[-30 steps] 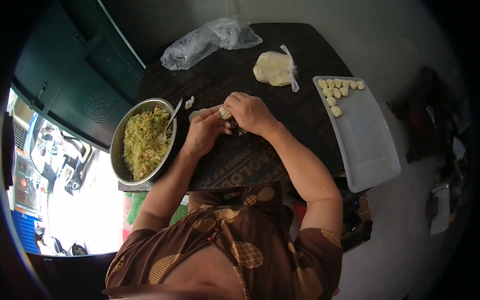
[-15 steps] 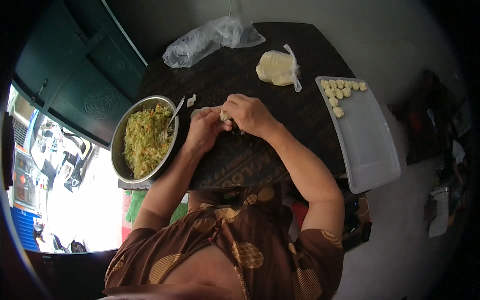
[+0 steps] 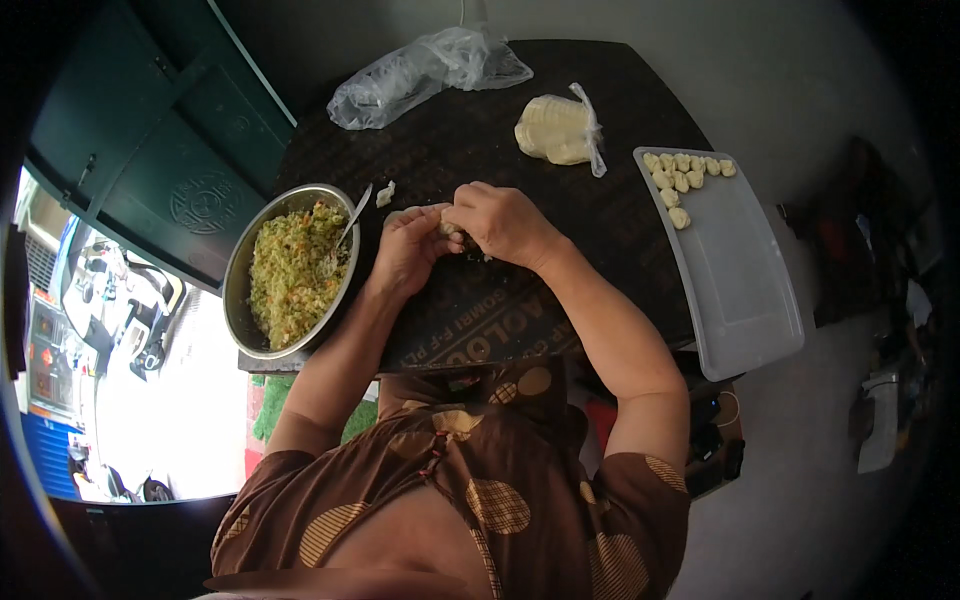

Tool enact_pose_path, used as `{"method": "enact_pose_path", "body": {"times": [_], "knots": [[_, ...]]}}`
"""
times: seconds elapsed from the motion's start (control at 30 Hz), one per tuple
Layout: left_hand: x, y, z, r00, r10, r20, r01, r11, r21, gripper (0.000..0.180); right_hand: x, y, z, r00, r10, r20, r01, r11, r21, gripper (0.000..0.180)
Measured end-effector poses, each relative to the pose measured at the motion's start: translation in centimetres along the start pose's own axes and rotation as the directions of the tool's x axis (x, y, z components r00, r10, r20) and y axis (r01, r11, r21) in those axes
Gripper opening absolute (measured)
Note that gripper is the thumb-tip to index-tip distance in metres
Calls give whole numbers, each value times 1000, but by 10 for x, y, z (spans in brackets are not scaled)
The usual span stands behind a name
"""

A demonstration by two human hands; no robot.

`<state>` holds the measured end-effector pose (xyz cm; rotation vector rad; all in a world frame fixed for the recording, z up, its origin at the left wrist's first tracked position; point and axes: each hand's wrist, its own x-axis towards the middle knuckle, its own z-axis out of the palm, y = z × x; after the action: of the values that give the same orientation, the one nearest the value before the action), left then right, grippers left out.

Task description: Filling and sealing individual dumpling wrappers with a vegetable mixture.

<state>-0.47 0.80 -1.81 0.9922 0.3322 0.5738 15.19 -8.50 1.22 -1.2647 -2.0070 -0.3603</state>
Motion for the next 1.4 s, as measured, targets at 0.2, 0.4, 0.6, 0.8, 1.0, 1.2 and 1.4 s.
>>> {"method": "enact_pose_path", "body": {"times": [0.2, 0.4, 0.6, 0.8, 1.0, 1.2, 1.4], "knots": [[0, 0, 6, 993, 55, -104, -57, 998, -14, 25, -5, 16, 2, 951, 287, -110, -230, 902, 366, 17], [-2, 2, 8, 992, 99, -83, -101, 995, -15, 25, -6, 19, 4, 920, 387, 67, -375, 812, 447, 16], [-5, 3, 12, 989, 123, -79, -129, 989, -76, 20, 0, 15, 3, 962, 272, 5, -248, 871, 424, 11], [-5, 5, 13, 993, 101, -58, -106, 989, -99, 19, 4, 13, -2, 970, 239, 33, -233, 895, 380, 10], [-8, 4, 15, 996, 91, 1, -91, 996, -12, 20, 0, 18, -5, 952, 275, 133, -306, 866, 396, 9], [-8, -1, 20, 998, 55, 9, -55, 998, -19, 19, -10, 17, -18, 943, 287, 170, -330, 879, 345, 15], [-8, -3, 15, 998, 56, 32, -58, 995, 79, 30, -7, -7, -33, 857, 393, 334, -488, 827, 279, 45]]}}
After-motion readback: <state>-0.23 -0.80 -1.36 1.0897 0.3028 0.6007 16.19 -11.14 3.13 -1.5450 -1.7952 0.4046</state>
